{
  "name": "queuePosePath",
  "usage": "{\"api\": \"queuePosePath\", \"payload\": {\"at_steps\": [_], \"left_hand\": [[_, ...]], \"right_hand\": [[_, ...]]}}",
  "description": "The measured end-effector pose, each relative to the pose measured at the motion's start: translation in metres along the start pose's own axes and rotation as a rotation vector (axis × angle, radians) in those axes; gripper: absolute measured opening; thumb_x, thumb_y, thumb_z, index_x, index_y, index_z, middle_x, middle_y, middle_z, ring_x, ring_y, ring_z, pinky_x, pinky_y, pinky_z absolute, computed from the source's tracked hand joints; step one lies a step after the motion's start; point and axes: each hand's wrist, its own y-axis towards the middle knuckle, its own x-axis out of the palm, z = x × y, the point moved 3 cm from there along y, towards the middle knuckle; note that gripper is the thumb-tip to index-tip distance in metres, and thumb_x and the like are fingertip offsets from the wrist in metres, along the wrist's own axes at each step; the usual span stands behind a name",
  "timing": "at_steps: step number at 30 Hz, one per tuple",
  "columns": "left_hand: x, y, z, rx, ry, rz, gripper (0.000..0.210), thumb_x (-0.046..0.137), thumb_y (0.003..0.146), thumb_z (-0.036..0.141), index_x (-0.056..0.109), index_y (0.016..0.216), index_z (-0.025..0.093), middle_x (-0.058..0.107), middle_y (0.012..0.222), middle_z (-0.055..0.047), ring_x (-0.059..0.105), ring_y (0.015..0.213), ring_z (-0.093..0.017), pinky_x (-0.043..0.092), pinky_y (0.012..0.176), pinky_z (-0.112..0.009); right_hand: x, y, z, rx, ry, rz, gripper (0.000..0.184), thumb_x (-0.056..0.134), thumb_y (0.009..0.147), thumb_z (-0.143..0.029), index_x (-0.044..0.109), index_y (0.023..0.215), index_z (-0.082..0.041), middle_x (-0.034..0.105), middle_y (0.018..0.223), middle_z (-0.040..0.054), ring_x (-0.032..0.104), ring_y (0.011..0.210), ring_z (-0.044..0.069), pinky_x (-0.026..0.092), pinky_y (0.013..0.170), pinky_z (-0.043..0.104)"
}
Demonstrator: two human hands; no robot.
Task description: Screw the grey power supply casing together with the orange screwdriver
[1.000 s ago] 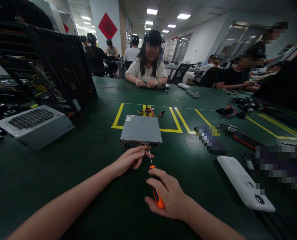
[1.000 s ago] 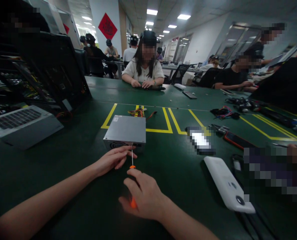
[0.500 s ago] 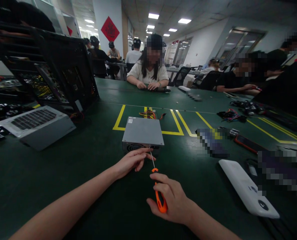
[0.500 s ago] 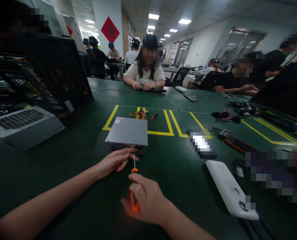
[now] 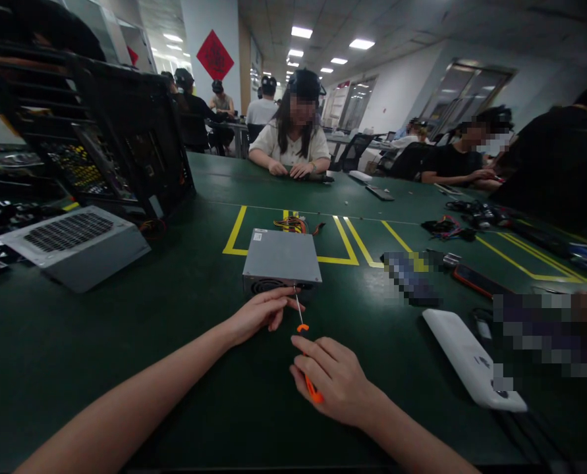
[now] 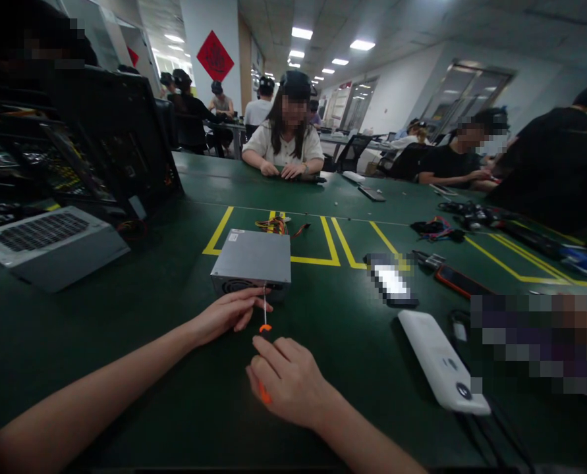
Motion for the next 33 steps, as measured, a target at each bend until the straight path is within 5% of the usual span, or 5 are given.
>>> {"api": "queuePosePath", "payload": {"at_steps": [6, 11, 21, 26, 33], "left_hand": [[-0.001, 0.000, -0.001, 0.001, -0.020, 0.009, 0.041, 0.047, 0.082, 0.028, 0.046, 0.120, 0.013, 0.059, 0.107, -0.015, 0.040, 0.047, -0.004, 0.028, 0.044, -0.020], [-0.003, 0.000, -0.002, -0.006, -0.026, 0.003, 0.043, 0.048, 0.082, 0.030, 0.045, 0.121, 0.013, 0.059, 0.107, -0.015, 0.040, 0.047, -0.004, 0.029, 0.045, -0.020], [-0.003, -0.001, -0.002, -0.001, -0.013, -0.005, 0.043, 0.048, 0.082, 0.029, 0.044, 0.123, 0.015, 0.060, 0.107, -0.013, 0.039, 0.047, -0.003, 0.028, 0.045, -0.020], [-0.003, 0.000, -0.003, -0.001, -0.021, -0.011, 0.045, 0.049, 0.081, 0.030, 0.044, 0.123, 0.015, 0.059, 0.108, -0.014, 0.041, 0.047, -0.004, 0.029, 0.045, -0.020], [-0.002, -0.003, 0.002, -0.022, -0.006, 0.010, 0.045, 0.048, 0.081, 0.029, 0.044, 0.124, 0.015, 0.059, 0.108, -0.013, 0.041, 0.048, -0.004, 0.029, 0.046, -0.021]], "right_hand": [[-0.005, 0.001, -0.003, 0.251, -0.167, 0.042, 0.039, 0.055, 0.075, -0.036, 0.052, 0.102, -0.008, 0.057, 0.099, 0.0199, 0.058, 0.078, 0.022, 0.050, 0.059, 0.032], [-0.006, 0.004, -0.011, 0.329, -0.160, 0.099, 0.011, 0.049, 0.078, -0.018, 0.054, 0.088, -0.014, 0.055, 0.066, 0.0041, 0.051, 0.057, 0.014, 0.043, 0.053, 0.027], [-0.004, -0.003, -0.015, 0.645, 0.054, 0.185, 0.024, 0.046, 0.083, -0.026, 0.046, 0.104, -0.015, 0.058, 0.078, 0.0049, 0.057, 0.060, 0.013, 0.047, 0.053, 0.025], [-0.002, -0.004, -0.018, 0.550, -0.045, 0.201, 0.015, 0.047, 0.080, -0.015, 0.054, 0.093, -0.017, 0.056, 0.076, 0.0050, 0.057, 0.066, 0.016, 0.047, 0.059, 0.029], [-0.005, -0.008, -0.013, 0.722, 0.095, 0.202, 0.023, 0.043, 0.085, -0.027, 0.048, 0.104, -0.016, 0.060, 0.078, 0.0038, 0.058, 0.057, 0.012, 0.047, 0.051, 0.023]]}}
